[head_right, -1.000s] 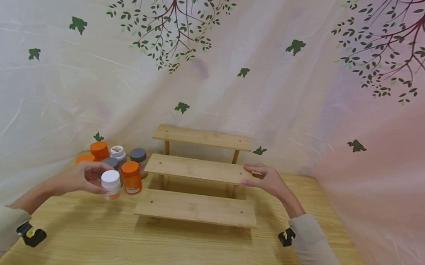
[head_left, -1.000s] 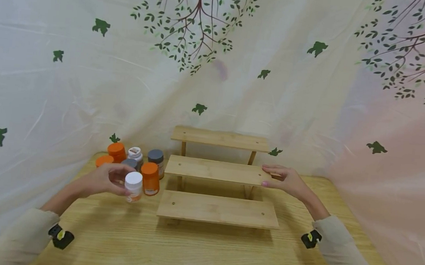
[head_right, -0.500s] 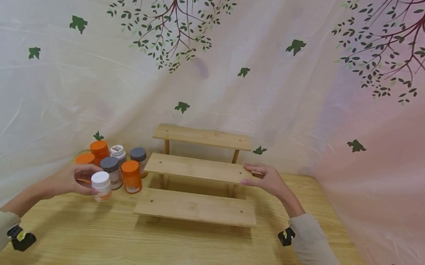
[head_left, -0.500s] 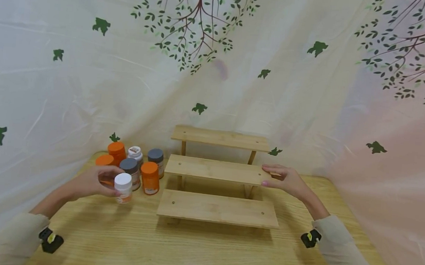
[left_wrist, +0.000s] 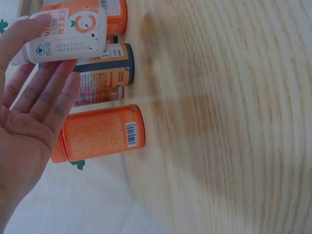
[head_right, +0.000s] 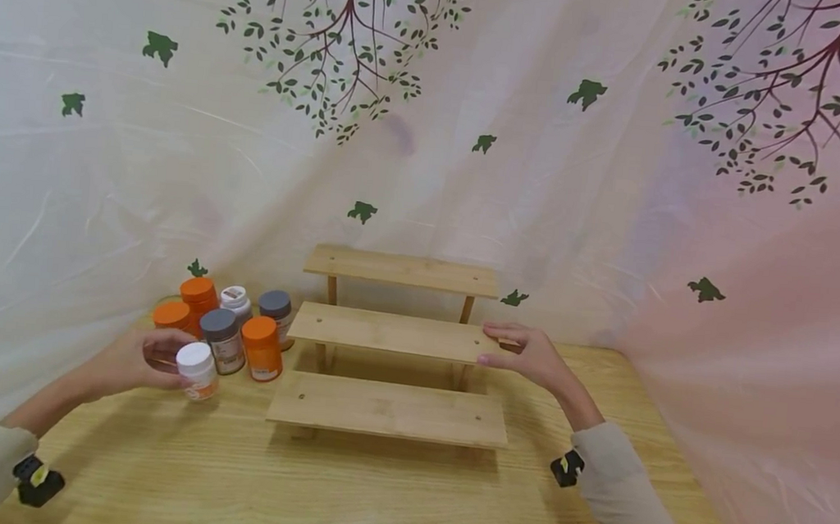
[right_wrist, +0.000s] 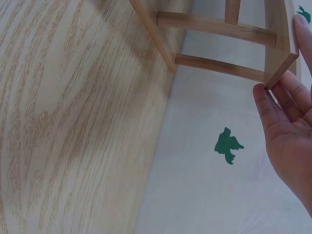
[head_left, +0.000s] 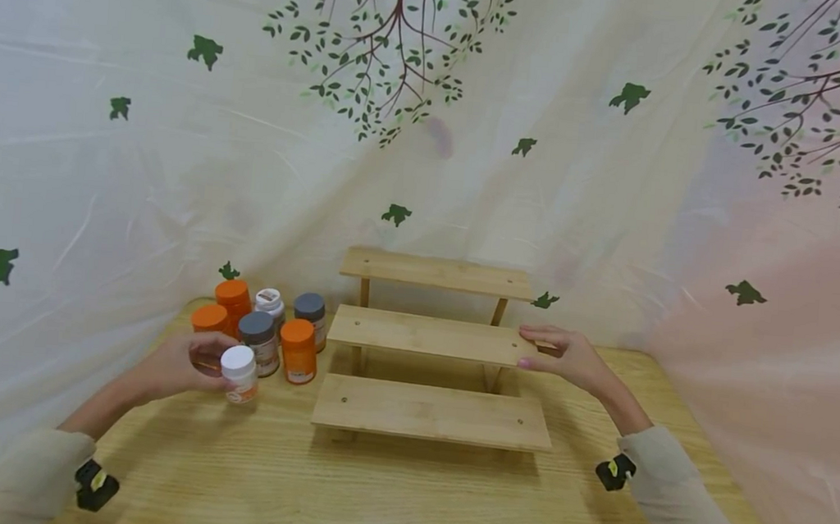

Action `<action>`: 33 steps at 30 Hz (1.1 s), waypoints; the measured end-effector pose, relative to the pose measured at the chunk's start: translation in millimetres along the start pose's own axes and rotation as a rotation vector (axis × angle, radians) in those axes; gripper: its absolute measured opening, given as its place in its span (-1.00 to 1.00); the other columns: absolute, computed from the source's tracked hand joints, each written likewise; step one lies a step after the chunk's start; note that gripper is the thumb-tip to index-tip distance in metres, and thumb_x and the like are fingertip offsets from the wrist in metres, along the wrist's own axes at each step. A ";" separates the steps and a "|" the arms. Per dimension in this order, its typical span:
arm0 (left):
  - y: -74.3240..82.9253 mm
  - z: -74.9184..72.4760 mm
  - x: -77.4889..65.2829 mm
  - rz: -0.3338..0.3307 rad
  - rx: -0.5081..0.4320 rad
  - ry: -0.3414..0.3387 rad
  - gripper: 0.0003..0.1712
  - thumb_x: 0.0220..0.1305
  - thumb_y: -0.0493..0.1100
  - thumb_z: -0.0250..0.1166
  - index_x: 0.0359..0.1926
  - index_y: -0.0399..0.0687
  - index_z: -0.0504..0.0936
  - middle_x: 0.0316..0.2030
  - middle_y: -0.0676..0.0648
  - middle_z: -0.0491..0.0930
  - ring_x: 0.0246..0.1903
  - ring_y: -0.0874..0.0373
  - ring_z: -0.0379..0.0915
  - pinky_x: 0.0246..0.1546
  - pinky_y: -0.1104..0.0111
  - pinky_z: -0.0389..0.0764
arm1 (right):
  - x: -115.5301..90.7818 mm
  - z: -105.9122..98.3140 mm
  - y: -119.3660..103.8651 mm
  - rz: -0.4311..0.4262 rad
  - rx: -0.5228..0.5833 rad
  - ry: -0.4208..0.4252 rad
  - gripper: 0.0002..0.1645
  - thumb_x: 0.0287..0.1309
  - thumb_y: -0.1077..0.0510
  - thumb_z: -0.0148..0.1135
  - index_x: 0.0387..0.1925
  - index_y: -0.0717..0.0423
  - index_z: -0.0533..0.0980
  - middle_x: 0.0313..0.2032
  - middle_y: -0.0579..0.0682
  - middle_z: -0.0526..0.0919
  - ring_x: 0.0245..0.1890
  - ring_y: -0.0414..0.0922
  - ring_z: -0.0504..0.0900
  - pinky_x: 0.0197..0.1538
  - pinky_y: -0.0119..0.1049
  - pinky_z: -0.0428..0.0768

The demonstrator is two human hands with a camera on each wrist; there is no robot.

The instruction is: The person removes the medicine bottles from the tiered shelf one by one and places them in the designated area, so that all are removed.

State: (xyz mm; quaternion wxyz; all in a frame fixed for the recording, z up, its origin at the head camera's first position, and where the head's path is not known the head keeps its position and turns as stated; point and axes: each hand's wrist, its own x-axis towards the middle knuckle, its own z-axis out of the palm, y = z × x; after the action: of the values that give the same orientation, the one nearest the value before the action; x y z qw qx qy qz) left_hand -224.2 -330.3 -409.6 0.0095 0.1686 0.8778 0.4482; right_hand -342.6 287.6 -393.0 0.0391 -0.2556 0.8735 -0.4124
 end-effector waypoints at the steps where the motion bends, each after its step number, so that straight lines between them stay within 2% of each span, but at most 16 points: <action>1: -0.5 1.3 0.2 -0.004 0.004 0.010 -0.40 0.10 -0.24 0.57 0.12 -0.38 0.58 -0.07 -0.23 0.72 -0.18 0.41 0.65 -0.17 0.46 0.73 | 0.0 0.1 0.4 0.000 0.002 0.000 -0.22 0.17 0.02 0.50 0.36 0.18 0.47 0.41 0.15 0.45 0.47 0.16 0.34 0.39 0.05 0.44; 9: -4.8 12.3 4.8 -0.059 0.003 0.019 -0.31 0.07 -0.18 0.59 0.16 -0.41 0.55 -0.05 -0.29 0.72 -0.19 0.38 0.66 -0.17 0.47 0.72 | -0.8 1.1 -1.0 0.003 0.000 -0.001 -0.21 0.17 0.03 0.49 0.37 0.21 0.46 0.42 0.16 0.44 0.47 0.18 0.33 0.38 0.06 0.44; 19: -10.2 25.7 8.2 -0.040 0.001 0.058 -0.35 0.03 -0.20 0.61 0.11 -0.41 0.59 -0.10 -0.27 0.74 -0.23 0.36 0.67 -0.18 0.43 0.74 | -1.1 0.4 -1.7 0.001 -0.007 -0.001 -0.21 0.17 0.03 0.49 0.37 0.21 0.45 0.41 0.16 0.45 0.46 0.18 0.34 0.39 0.10 0.42; 33: -11.2 37.1 14.4 -0.041 0.015 0.052 -0.35 0.08 -0.17 0.59 0.15 -0.36 0.59 -0.06 -0.28 0.71 -0.22 0.27 0.68 -0.21 0.47 0.72 | -1.3 0.6 -3.3 0.001 -0.014 0.004 -0.22 0.17 0.02 0.49 0.36 0.21 0.46 0.41 0.16 0.45 0.46 0.19 0.34 0.39 0.13 0.42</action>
State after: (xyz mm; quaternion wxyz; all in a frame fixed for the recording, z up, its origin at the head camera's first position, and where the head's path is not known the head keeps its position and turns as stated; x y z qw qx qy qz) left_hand -234.8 -302.9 -438.7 -0.0052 0.1389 0.8844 0.4455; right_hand -339.9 286.0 -391.2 0.0356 -0.2547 0.8767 -0.4066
